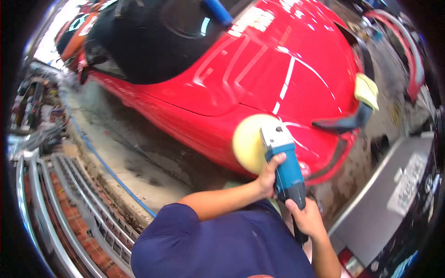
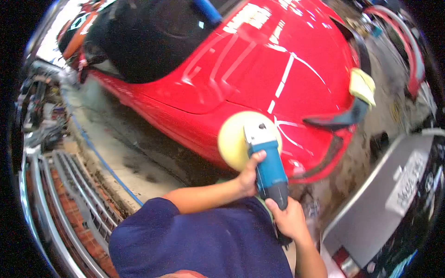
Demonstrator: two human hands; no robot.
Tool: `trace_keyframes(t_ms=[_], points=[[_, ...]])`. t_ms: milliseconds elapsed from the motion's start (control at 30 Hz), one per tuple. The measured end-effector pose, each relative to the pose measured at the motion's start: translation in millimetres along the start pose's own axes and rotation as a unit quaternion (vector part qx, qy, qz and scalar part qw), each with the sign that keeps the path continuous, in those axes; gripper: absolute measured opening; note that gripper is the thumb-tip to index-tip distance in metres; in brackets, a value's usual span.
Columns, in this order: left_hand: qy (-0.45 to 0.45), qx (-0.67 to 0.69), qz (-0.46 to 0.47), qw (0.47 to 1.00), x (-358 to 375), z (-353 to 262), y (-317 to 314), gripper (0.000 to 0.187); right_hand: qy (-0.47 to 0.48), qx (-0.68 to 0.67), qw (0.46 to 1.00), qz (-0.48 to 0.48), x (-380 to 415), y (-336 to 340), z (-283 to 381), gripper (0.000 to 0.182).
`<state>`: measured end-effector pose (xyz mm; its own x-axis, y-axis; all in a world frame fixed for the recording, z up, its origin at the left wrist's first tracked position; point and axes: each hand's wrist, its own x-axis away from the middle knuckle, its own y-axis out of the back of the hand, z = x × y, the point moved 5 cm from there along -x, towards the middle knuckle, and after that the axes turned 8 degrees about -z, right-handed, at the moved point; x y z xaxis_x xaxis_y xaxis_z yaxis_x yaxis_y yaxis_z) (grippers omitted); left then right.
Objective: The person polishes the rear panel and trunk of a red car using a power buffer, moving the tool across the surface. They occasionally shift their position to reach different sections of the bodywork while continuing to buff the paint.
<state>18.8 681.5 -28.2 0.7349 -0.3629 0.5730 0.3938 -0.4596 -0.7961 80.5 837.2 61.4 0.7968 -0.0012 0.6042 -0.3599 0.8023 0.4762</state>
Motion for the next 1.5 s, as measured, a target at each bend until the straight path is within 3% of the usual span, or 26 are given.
trace_keyframes(t_ms=[133,233,667,833,1000,1233,1500], points=[[0.041,-0.012,0.028,0.999,-17,23,-10,0.065,-0.069,0.023,0.997,-0.006,11,24,2,0.059],[0.028,-0.028,0.004,0.999,-27,39,-20,0.064,-0.049,0.034,0.997,-0.048,12,35,-17,0.060],[0.187,-0.032,0.047,0.981,-90,157,-59,0.077,-0.172,0.011,0.976,-0.135,36,111,-67,0.055],[0.203,0.000,0.074,0.976,-100,175,-78,0.082,-0.147,0.045,0.978,-0.138,35,132,-94,0.062],[0.159,0.038,0.105,0.981,-85,140,-76,0.081,-0.120,0.122,0.979,-0.112,23,129,-33,0.057],[0.034,0.056,0.074,0.995,-63,58,-46,0.080,-0.039,0.198,0.977,-0.067,-4,91,35,0.058],[-0.031,0.052,0.067,0.996,-36,4,-27,0.081,-0.002,0.220,0.975,-0.025,-20,60,71,0.066]])
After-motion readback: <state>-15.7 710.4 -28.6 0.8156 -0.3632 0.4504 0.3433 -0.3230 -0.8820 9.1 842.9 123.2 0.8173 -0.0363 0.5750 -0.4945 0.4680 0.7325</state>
